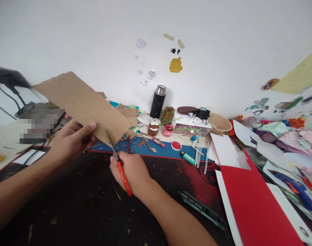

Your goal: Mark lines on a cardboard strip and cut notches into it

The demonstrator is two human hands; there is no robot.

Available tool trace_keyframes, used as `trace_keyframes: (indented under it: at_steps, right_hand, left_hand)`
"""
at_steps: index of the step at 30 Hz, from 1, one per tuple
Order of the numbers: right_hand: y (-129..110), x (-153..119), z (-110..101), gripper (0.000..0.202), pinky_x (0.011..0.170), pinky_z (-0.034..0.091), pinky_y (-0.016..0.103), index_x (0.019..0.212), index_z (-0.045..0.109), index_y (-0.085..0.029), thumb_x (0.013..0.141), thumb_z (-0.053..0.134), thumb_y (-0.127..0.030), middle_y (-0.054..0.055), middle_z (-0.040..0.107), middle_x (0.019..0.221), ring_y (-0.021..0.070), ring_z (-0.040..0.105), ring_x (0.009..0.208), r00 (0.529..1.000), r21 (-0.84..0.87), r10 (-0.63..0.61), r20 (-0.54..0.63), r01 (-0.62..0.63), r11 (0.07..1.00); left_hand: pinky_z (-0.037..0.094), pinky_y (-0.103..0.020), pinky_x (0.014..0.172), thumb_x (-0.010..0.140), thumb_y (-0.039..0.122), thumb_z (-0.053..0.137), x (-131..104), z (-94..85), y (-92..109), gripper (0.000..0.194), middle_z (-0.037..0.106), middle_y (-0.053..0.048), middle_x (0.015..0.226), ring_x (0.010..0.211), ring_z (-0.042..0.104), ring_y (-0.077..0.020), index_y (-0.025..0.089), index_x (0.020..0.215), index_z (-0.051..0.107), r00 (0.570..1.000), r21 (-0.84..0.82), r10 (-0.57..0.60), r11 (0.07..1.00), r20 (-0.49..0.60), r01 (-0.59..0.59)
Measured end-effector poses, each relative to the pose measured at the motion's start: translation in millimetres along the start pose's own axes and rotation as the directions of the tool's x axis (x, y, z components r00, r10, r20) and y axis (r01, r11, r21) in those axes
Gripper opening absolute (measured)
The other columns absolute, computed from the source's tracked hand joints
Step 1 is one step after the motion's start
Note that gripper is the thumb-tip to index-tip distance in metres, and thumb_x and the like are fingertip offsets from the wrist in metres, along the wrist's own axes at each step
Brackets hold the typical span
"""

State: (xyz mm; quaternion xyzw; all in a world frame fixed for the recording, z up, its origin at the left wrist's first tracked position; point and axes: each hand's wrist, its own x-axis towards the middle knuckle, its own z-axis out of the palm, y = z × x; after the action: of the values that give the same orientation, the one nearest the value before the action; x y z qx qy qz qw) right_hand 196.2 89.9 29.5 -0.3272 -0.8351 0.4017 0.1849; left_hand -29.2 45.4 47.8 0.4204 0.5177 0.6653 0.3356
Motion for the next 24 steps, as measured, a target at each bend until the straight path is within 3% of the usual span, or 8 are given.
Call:
trace_keyframes:
  at_steps: [7, 13, 16, 20, 24]
  right_hand:
    - [-0.2, 0.1, 1.5, 0.045, 0.064, 0.036, 0.033, 0.072, 0.038, -0.027, 0.108, 0.063, -0.037, -0.003, 0.048, 0.061, 0.0161, 0.043, 0.058, 1.0, -0.019, -0.001, -0.008, 0.001, 1.0]
    - [2.4, 0.9, 3.2, 0.041, 0.065, 0.039, 0.032, 0.073, 0.047, -0.027, 0.108, 0.067, -0.035, -0.001, 0.059, 0.063, 0.0172, 0.053, 0.06, 1.0, -0.051, -0.001, -0.017, 0.001, 0.999]
    - [3.4, 0.2, 0.7, 0.041, 0.063, 0.04, 0.032, 0.073, 0.045, -0.027, 0.108, 0.065, -0.034, -0.002, 0.056, 0.061, 0.0174, 0.055, 0.059, 1.0, 0.004, -0.029, -0.011, 0.029, 1.0]
    - [3.8, -1.5, -3.8, 0.042, 0.058, 0.044, 0.03, 0.075, 0.048, -0.028, 0.109, 0.068, -0.043, -0.003, 0.056, 0.056, 0.019, 0.062, 0.055, 0.999, 0.108, 0.014, 0.052, -0.019, 0.994]
    - [5.1, -1.9, -5.7, 0.036, 0.062, 0.052, 0.03, 0.084, 0.063, -0.026, 0.109, 0.071, -0.051, 0.0, 0.071, 0.064, 0.02, 0.072, 0.06, 0.995, 0.169, -0.001, 0.1, -0.016, 0.985]
  left_hand:
    - [0.034, -0.022, 0.04, 0.09, 0.058, 0.093, 0.3, -1.9, -0.5, 0.045, 0.061, 0.004, 0.058, 0.041, 0.05, -0.0094, 0.022, 0.086, 0.066, 1.0, -0.012, -0.002, 1.0, 0.012, 0.002]
    - [0.033, -0.022, 0.04, 0.091, 0.055, 0.092, 0.4, -2.4, -1.3, 0.041, 0.061, 0.004, 0.057, 0.042, 0.049, -0.0095, 0.022, 0.086, 0.067, 1.0, -0.018, -0.007, 1.0, 0.011, 0.008]
    - [0.033, -0.023, 0.039, 0.091, 0.054, 0.091, 0.4, -2.1, -0.1, 0.041, 0.061, 0.004, 0.057, 0.042, 0.049, -0.0096, 0.022, 0.086, 0.067, 1.0, -0.024, -0.003, 1.0, 0.015, 0.003]
    - [0.033, -0.022, 0.039, 0.09, 0.054, 0.092, 1.3, -1.5, 0.4, 0.041, 0.061, 0.004, 0.058, 0.041, 0.05, -0.0093, 0.022, 0.086, 0.066, 1.0, -0.029, 0.002, 1.0, 0.012, -0.001]
    - [0.032, -0.021, 0.038, 0.088, 0.054, 0.094, 2.4, -0.6, 1.6, 0.043, 0.062, 0.005, 0.057, 0.04, 0.049, -0.0093, 0.023, 0.088, 0.065, 1.0, -0.036, 0.015, 0.999, 0.0, -0.015]
